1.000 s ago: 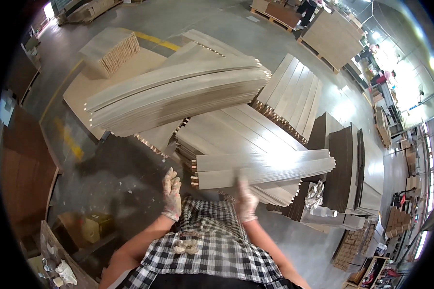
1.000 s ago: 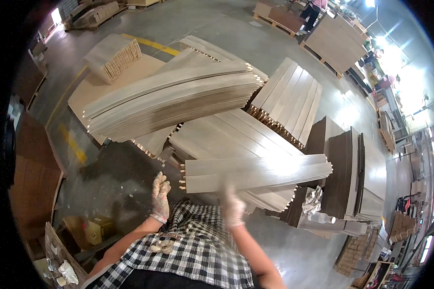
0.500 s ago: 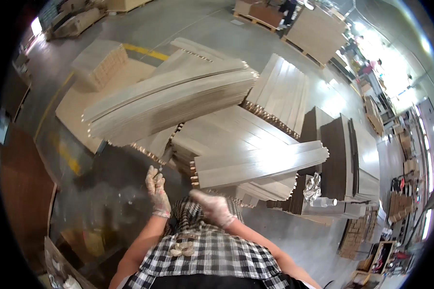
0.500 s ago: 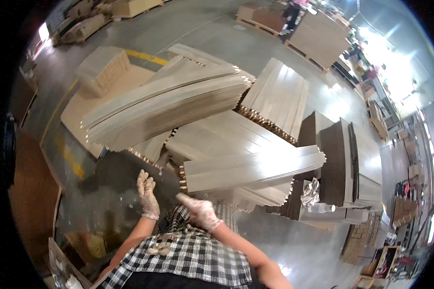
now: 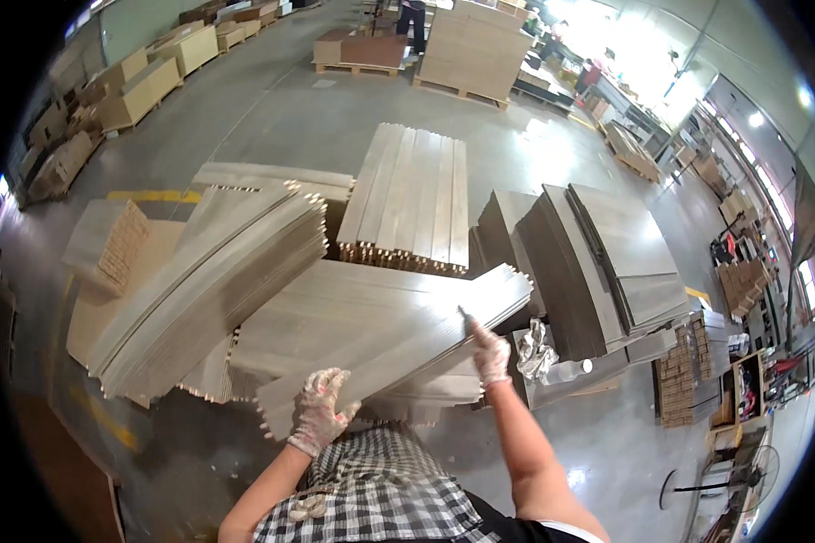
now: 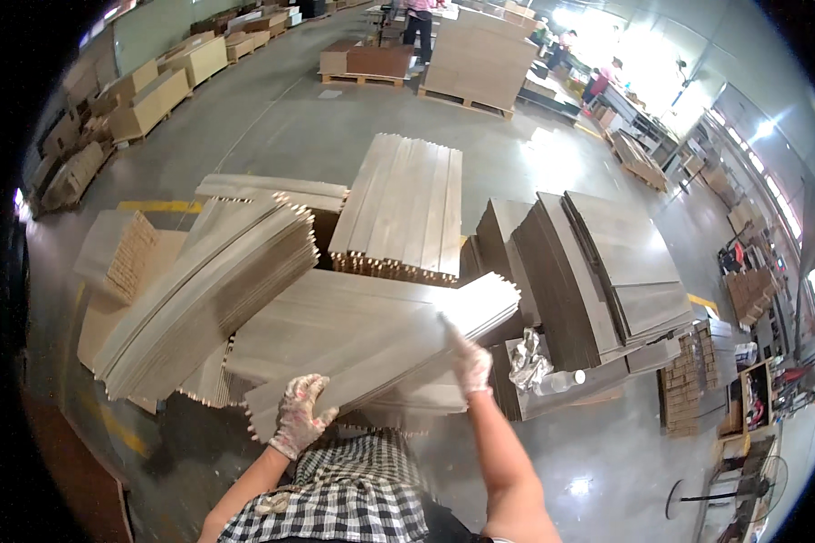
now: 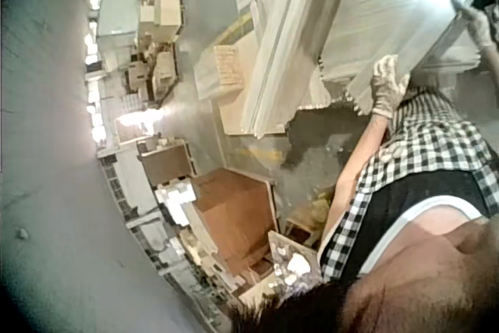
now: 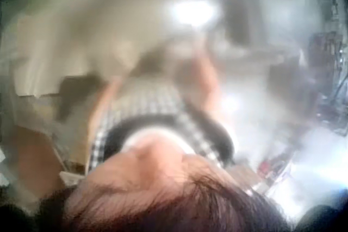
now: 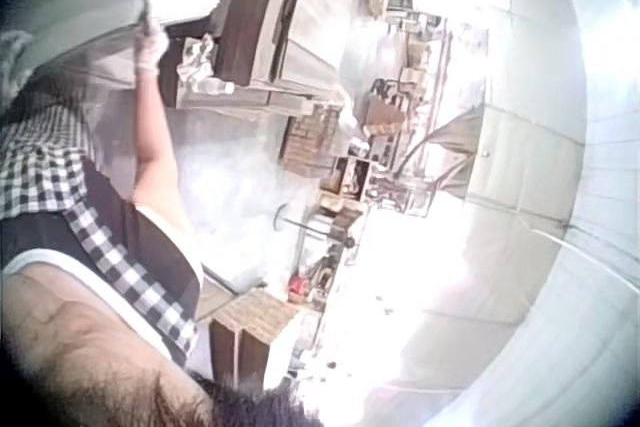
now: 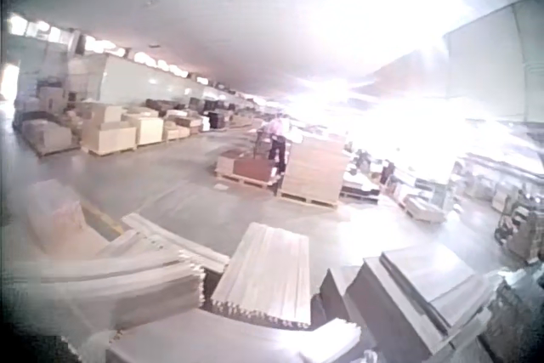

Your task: The person moves wooden planks from one stack to another by hand.

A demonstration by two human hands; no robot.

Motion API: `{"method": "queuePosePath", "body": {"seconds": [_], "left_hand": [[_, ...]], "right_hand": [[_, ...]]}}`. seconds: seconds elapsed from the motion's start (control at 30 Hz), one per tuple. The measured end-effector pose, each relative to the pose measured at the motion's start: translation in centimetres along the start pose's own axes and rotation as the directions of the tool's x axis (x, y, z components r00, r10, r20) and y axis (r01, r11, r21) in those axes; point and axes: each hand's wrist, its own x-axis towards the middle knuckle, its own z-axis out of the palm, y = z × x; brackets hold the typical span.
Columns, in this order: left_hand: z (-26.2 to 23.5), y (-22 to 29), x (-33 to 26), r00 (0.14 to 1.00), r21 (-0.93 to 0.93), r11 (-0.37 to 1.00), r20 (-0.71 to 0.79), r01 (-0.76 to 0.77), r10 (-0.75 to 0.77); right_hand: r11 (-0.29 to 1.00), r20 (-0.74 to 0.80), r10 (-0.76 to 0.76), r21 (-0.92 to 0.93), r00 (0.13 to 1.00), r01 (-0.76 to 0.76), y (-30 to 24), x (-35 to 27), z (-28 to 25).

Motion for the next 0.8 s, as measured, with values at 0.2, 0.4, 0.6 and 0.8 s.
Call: {"method": "queuePosePath", "body": {"seconds": [0.2, 0.4, 0.6, 0.8], "left_hand": [[1.8, 0.8, 4.5, 0.945, 0.075, 0.997, 0.327, -0.019, -0.006], [1.3, 2.5, 6.7, 0.921, 0.236, 0.971, 0.385, -0.028, -0.067], [2.1, 3.7, 6.0, 0.932, 0.371, 0.905, 0.357, -0.208, 0.068], [5.0, 4.3, 3.8, 0.970, 0.337, 0.939, 0.244, -0.071, -0.014]], "right_hand": [[0.905, -0.382, 0.232, -0.252, 0.895, -0.343, 12.1, 11.0, -7.0], [0.978, -0.453, 0.166, -0.037, 0.876, -0.204, 14.1, 14.7, -7.3], [0.688, -0.151, 0.468, 0.681, 0.871, -0.251, 11.4, 13.8, -8.3], [0.927, -0.317, 0.335, 0.283, 0.887, -0.248, 7.4, 10.3, -11.0]]}}
